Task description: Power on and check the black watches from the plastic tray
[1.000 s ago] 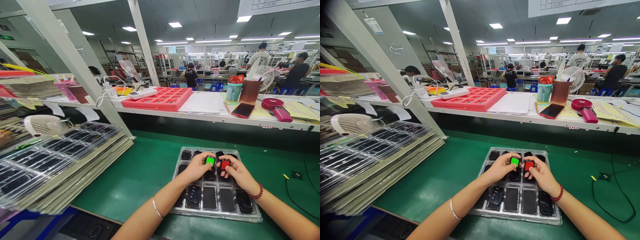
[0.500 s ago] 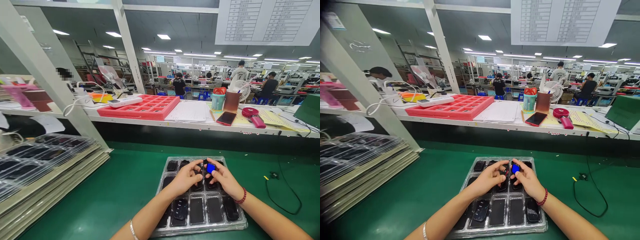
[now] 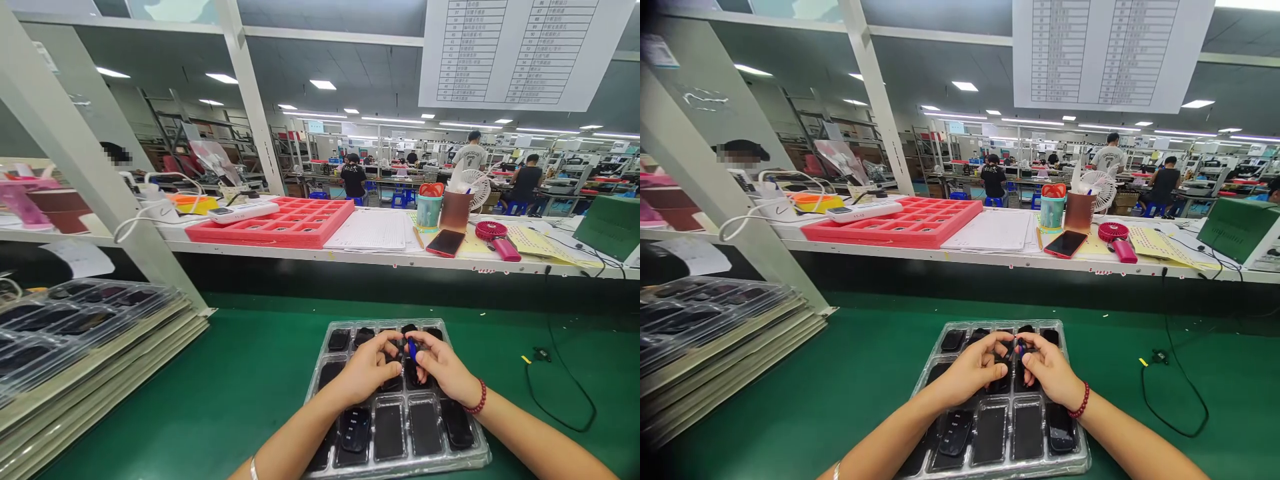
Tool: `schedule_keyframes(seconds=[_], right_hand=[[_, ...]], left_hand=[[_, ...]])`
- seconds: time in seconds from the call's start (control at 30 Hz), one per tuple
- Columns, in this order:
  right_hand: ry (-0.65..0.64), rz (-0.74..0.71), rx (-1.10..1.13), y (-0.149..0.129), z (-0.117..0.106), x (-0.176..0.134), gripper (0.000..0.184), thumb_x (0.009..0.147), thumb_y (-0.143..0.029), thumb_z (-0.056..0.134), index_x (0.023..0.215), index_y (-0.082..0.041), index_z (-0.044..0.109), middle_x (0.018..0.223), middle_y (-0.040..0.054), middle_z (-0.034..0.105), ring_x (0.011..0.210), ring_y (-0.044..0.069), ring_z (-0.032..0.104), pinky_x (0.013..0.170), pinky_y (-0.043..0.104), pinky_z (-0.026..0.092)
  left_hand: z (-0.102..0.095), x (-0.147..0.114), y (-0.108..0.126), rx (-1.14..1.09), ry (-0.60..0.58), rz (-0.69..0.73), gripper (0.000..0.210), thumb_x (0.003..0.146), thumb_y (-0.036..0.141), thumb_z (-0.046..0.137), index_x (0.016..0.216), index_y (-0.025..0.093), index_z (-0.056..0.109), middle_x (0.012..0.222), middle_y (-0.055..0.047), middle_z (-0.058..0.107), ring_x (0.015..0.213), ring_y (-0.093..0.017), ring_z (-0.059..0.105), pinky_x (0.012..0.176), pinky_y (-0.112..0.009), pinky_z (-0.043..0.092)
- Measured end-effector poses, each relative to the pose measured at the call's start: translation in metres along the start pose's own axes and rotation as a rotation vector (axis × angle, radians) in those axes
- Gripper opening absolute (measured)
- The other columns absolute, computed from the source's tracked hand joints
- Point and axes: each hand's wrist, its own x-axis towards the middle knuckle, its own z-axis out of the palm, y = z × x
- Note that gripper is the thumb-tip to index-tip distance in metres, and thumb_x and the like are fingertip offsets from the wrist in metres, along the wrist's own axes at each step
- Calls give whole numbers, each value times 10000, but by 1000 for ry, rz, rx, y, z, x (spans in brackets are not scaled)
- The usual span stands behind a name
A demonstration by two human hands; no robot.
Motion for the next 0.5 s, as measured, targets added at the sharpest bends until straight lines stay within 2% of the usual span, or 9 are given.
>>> schedule_keyframes(seconds=[0.2,0.5], right_hand=[[-4,3,-53,3,-1,0,529,800,-523,576,1173,-160,486,570,-41,524,468,100,487,472,236,430],[-3,9,-75,1,0,-1,514,796,-527,576,1165,-181,486,641,-31,518,479,95,477,471,238,429]], left_hand=[[-1,1,-3,20,2,-5,452,691,198,626,1119,189,483,883,-1,495,479,-16,392,430,-174,370],[0,0,0,-2,-9,-12,428,689,187,619,1094,178,483,880,0,493,488,-20,392,423,-167,369]])
